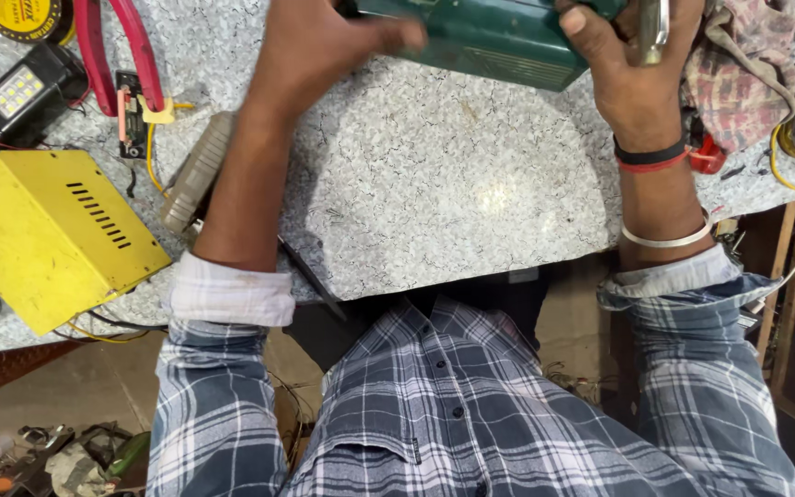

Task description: The person uses a screwdriver to remove screws from the casing of a green handheld power tool on a workbench. They rotate the tool to access different screw locations and continue unscrewing throughout the clip.

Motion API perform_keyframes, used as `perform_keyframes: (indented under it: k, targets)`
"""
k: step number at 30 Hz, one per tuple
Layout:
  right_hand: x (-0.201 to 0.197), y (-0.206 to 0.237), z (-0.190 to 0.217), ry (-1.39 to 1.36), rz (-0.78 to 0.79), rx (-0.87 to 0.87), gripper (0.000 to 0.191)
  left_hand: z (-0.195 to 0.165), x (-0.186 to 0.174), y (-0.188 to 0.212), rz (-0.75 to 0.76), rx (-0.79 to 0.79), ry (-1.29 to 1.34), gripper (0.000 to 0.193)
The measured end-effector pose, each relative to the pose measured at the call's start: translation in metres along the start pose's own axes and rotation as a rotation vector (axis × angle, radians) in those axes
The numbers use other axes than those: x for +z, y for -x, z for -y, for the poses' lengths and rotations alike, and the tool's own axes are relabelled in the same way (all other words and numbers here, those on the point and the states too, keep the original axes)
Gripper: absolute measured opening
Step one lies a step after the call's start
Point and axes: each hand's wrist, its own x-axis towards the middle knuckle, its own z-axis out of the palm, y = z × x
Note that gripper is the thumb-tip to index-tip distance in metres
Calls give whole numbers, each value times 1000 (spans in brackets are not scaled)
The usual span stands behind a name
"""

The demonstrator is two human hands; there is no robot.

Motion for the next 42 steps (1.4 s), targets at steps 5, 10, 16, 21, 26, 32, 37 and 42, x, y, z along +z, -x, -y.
perform_keyframes:
  k: [5,10,16,21,26,32,37,42]
  targets:
    - [-8,-4,-7,354,-53,-185,70,12,13,-5,-25,267,71,58]
    - [3,-28,22,533,-12,-509,65,5,31,-8,20,276,-118,34]
    - [19,-39,78,756,133,-533,44,0,35,-9,-92,661,-69,43]
    - [24,-41,85,755,126,-550,45,-4,35,0,-44,569,-239,41]
    - [22,-39,89,734,138,-625,45,-18,33,7,-22,619,-301,43]
    - [35,-39,96,875,83,-705,46,-49,33,18,-86,781,-555,43]
    - [35,-41,96,617,156,-674,41,-66,30,24,-105,786,-639,45]
    - [30,-41,96,651,212,-659,40,-72,28,26,-69,736,-602,43]
